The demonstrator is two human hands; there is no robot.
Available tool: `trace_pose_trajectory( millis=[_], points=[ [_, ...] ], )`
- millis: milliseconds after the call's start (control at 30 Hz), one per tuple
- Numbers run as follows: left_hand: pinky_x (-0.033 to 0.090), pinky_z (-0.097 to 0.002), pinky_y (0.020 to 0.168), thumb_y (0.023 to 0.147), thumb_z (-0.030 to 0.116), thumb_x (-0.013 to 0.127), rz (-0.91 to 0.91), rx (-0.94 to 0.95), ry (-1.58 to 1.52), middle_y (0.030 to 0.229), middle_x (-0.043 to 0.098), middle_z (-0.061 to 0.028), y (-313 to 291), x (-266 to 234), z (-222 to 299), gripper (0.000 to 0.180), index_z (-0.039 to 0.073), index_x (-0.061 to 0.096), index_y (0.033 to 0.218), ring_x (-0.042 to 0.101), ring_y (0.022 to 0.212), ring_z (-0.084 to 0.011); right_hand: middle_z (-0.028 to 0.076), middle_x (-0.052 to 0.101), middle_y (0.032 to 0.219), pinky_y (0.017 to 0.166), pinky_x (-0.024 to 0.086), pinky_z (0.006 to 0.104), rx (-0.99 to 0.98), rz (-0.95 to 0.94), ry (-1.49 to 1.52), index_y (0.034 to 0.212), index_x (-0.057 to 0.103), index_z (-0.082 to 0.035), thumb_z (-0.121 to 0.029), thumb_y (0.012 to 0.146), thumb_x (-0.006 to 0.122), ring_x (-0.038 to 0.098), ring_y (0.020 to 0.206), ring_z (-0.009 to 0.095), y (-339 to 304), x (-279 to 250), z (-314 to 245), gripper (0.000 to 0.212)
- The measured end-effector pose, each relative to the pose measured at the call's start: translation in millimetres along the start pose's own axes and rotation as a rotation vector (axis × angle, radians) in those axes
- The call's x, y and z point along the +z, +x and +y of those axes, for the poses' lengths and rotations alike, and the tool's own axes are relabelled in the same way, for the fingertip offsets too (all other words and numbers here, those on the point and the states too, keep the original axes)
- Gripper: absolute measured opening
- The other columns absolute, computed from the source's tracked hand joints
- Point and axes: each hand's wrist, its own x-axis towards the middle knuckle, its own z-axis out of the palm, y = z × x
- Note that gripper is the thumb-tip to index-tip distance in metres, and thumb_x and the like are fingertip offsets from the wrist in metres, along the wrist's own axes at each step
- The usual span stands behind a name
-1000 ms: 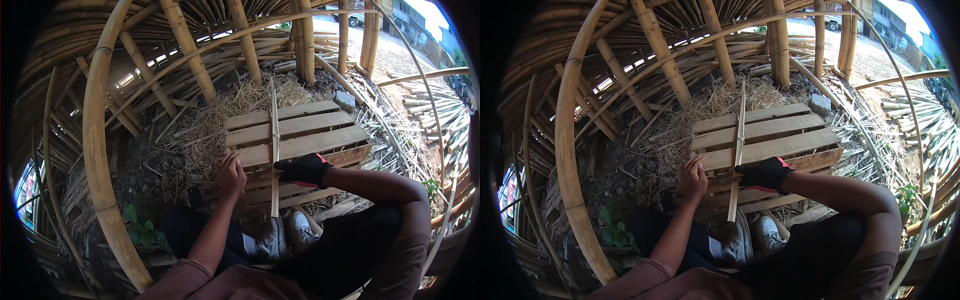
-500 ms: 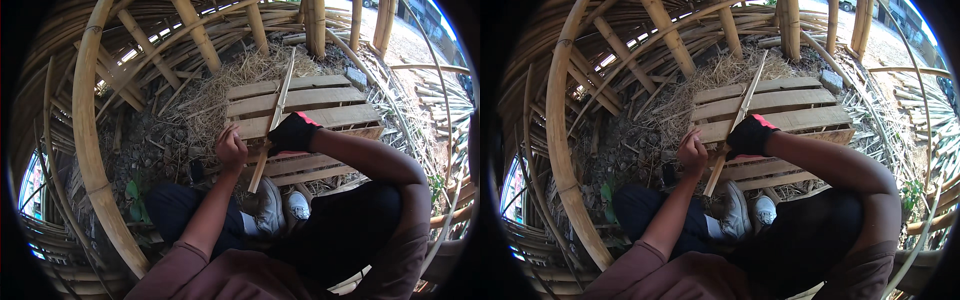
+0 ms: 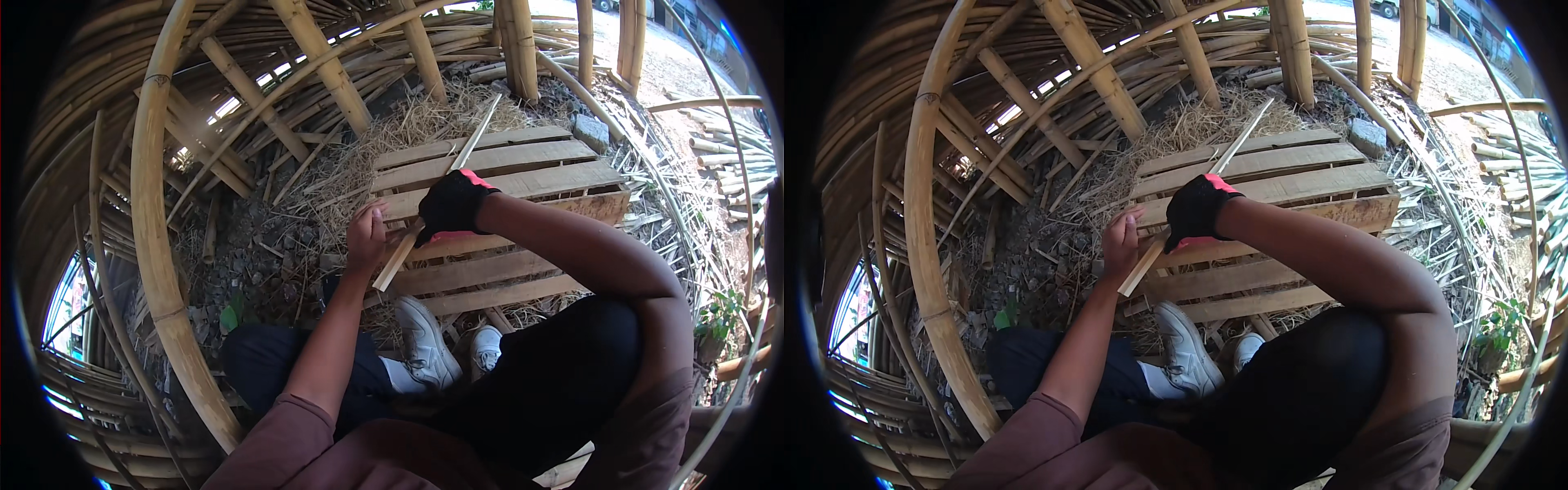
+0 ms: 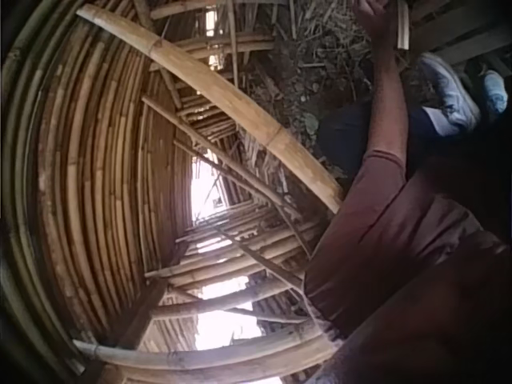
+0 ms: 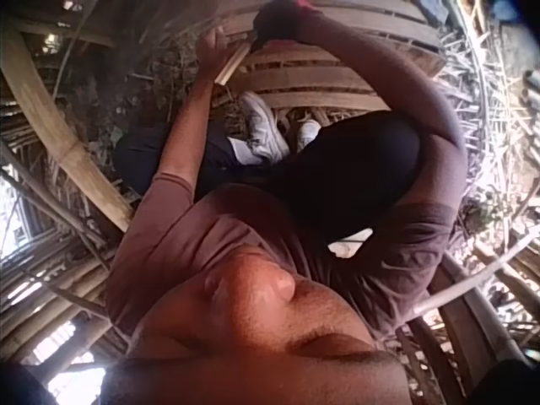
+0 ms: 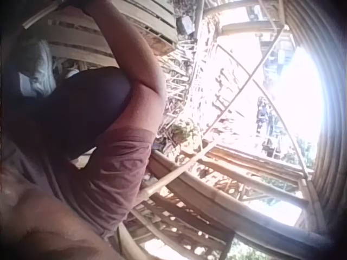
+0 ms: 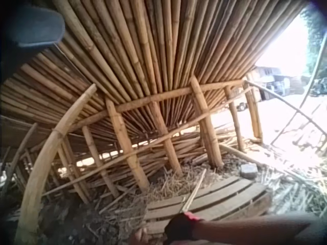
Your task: The person is using a knife to shave and trim a thin strip of bamboo.
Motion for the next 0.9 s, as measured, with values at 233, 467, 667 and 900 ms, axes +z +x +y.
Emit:
trace_pose_trajectory(
  millis=[233, 467, 667, 900],
  points=[
    [0.047, -0.0376, 0.101, 0.106, 0.023, 0.038, -0.04, -0.121, -0.087, 0.119, 0.069, -0.0208, 12.9, 2.4, -11.4, 0.042, -0.004, 0.069, 0.11, 0.065, 0.114, -0.0299, 0.008, 0.074, 0.092, 0.078, 0.056, 0.0423, 0.003, 0.079, 0.059, 0.095, 0.078, -0.018, -0.075, 0.077, 0.061, 0.072, 0.089, 0.029, 7.4, 14.8, 16.8, 0.063],
    [0.052, -0.0397, 0.091, 0.105, 0.022, 0.04, -0.027, -0.193, -0.035, 0.105, 0.073, -0.0192, 35.3, 5.3, -10.1, 0.039, -0.001, 0.071, 0.108, 0.069, 0.102, -0.0327, 0.011, 0.074, 0.099, 0.081, 0.055, 0.044, 0.054, 0.102, 0.095, 0.1, 0.077, -0.017, -0.078, 0.078, 0.058, 0.071, 0.094, 0.031, 12.9, 19.8, 34.4, 0.067],
    [0.052, -0.0424, 0.09, 0.104, 0.021, 0.039, -0.07, -0.253, -0.003, 0.105, 0.072, -0.0208, 51.2, 5.8, -6.5, 0.038, -0.001, 0.07, 0.106, 0.068, 0.101, -0.0365, 0.012, 0.074, 0.103, 0.084, 0.055, 0.0451, 0.068, 0.129, 0.121, 0.102, 0.077, -0.016, -0.08, 0.077, 0.057, 0.07, 0.098, 0.033, 24.0, 21.2, 48.8, 0.072],
    [0.054, -0.0406, 0.088, 0.102, 0.02, 0.04, 0.002, -0.186, 0.042, 0.104, 0.074, -0.017, 53.0, 9.9, -26.5, 0.036, 0.002, 0.071, 0.104, 0.072, 0.098, -0.0321, 0.012, 0.074, 0.103, 0.084, 0.055, 0.0448, 0.096, 0.13, 0.178, 0.107, 0.075, -0.018, -0.078, 0.077, 0.059, 0.07, 0.099, 0.032, 30.3, 25.8, 48.5, 0.069]
  ],
)
